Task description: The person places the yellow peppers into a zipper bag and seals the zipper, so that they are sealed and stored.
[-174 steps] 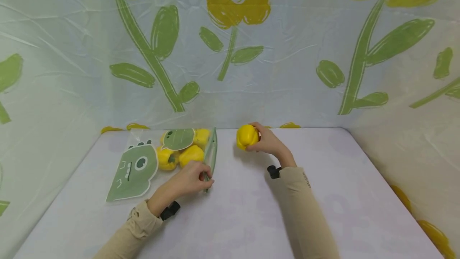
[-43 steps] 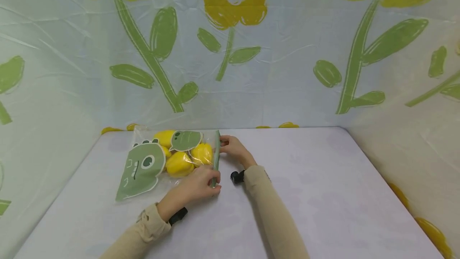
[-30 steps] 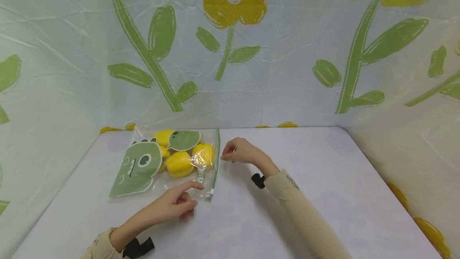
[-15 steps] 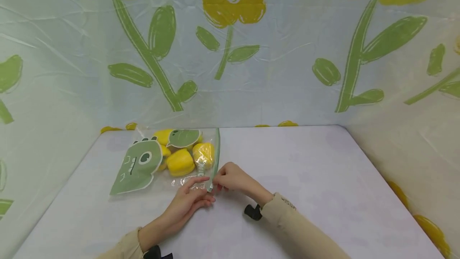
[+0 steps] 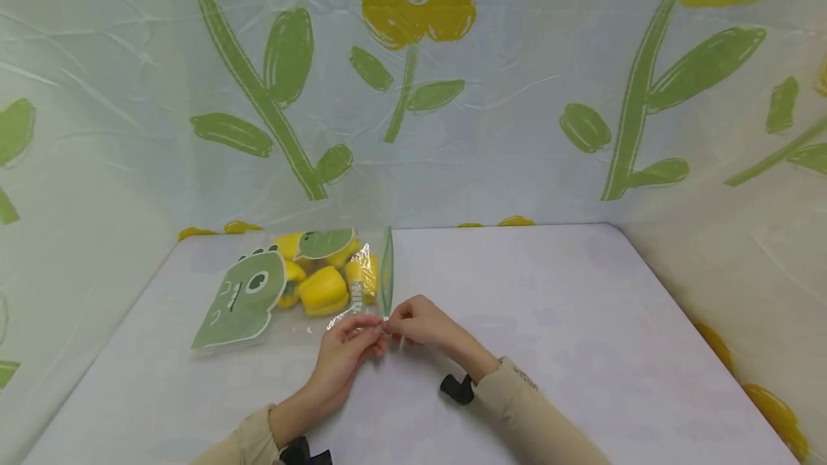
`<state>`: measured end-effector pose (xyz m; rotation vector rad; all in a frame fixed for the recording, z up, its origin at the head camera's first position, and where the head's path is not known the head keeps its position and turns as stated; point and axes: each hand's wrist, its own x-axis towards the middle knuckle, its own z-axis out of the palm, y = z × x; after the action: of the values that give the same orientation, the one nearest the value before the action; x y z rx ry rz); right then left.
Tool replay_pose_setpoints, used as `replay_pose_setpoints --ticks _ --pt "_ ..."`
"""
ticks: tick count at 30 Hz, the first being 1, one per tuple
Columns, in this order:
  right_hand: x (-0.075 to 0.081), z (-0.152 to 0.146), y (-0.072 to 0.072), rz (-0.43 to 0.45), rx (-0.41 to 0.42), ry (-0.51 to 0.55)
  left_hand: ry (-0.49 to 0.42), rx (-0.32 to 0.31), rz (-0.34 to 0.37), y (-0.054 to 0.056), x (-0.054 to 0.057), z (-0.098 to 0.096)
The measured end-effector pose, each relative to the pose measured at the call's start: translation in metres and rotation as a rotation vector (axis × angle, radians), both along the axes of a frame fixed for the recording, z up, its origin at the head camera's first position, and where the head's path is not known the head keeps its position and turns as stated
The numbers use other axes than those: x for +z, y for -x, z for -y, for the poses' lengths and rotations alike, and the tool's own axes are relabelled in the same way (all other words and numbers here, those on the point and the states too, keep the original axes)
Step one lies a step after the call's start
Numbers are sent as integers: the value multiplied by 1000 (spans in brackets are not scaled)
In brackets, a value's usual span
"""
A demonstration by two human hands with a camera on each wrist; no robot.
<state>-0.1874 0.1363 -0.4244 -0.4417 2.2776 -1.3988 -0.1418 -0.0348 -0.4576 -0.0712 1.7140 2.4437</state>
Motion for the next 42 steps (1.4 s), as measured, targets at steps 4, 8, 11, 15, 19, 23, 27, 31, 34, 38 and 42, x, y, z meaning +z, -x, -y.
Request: replay_pose_setpoints --ticks 4,8,11,15,19,23,27,31,34,38,42 --pt "-2 0 -2 -201 -23 -16 -7 44 -7 1 -2 -1" --pt "0 0 -4 -349 -42 21 -34 45 -33 1 -2 0" --pt "1 0 -4 -330 -23 57 -51 32 -45 0 -2 1" --pt "0 0 -5 -201 -15 123 -65 34 -30 0 -2 2" --pt "-4 2 -5 -71 -60 197 -60 44 -15 0 -2 2" --pt "-9 4 -5 -13 -103 261 -29 48 -4 1 -1 2" --pt "-11 6 -7 5 -132 318 -2 58 7 2 -1 2" --pt "-13 9 -6 7 -177 370 16 67 17 2 0 2" --pt "-13 13 -2 3 -230 400 28 71 18 2 2 2" --pt "-13 19 8 -11 -329 393 42 74 18 2 2 2" --pt "-15 25 27 -24 -432 386 59 70 27 3 0 2"
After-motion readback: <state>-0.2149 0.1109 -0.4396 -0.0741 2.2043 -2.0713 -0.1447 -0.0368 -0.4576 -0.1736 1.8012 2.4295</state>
